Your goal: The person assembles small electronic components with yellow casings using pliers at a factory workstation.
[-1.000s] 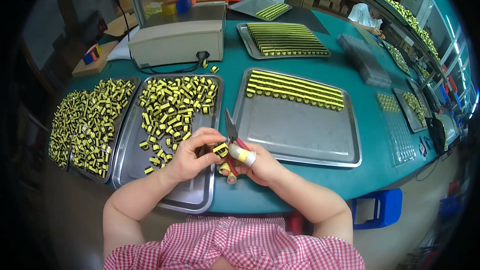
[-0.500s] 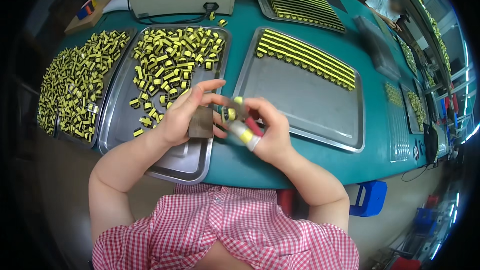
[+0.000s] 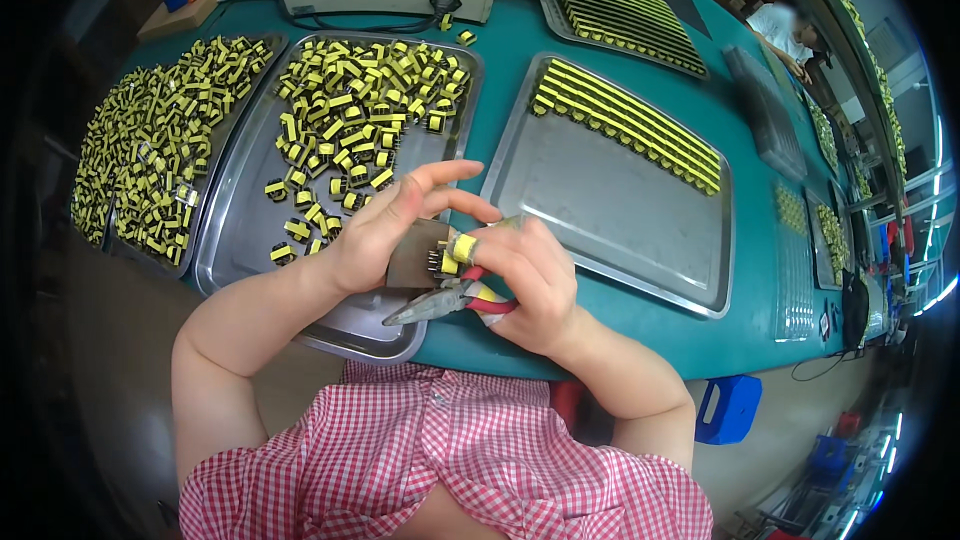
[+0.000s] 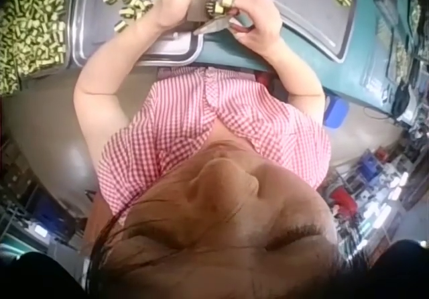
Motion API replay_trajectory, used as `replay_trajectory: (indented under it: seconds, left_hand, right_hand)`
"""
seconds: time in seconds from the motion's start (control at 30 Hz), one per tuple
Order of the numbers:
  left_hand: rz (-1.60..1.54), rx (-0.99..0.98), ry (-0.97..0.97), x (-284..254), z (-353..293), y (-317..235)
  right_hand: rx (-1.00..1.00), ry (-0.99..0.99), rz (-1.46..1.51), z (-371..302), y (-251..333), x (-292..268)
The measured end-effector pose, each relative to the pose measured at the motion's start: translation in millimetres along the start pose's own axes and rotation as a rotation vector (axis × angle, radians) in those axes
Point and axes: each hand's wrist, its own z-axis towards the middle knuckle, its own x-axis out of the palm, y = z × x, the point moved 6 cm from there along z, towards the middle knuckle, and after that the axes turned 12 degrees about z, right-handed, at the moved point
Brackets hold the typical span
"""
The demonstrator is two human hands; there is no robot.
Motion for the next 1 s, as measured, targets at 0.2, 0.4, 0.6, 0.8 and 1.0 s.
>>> replay_trajectory:
  seconds: [0.2, 0.4, 0.6, 0.8, 1.0]
  left_hand:
    - [0.028, 0.009, -0.008, -0.6, -0.3, 0.9]
    - [0.079, 0.057, 0.016, 2.8, -1.1, 0.4]
    - [0.136, 0.077, 0.012, 4.1, -0.7, -1.6]
    - [0.042, 0.013, 0.027, 7.4, -1.5, 0.4]
    - [-0.131, -0.029, 0.017, 8.7, -2.5, -0.1]
  right_hand:
    - [0.007, 0.024, -0.042, 3.5, 2.5, 1.8]
    - [0.023, 0.098, -0.093, 4.0, 4.4, 4.9]
    - [-0.003, 0.095, -0.080, 5.3, 5.9, 10.2]
    - [-0.026, 0.050, -0.050, 6.5, 10.4, 12.4]
    - [-0.033, 0.004, -0.025, 6.5, 10.5, 11.5]
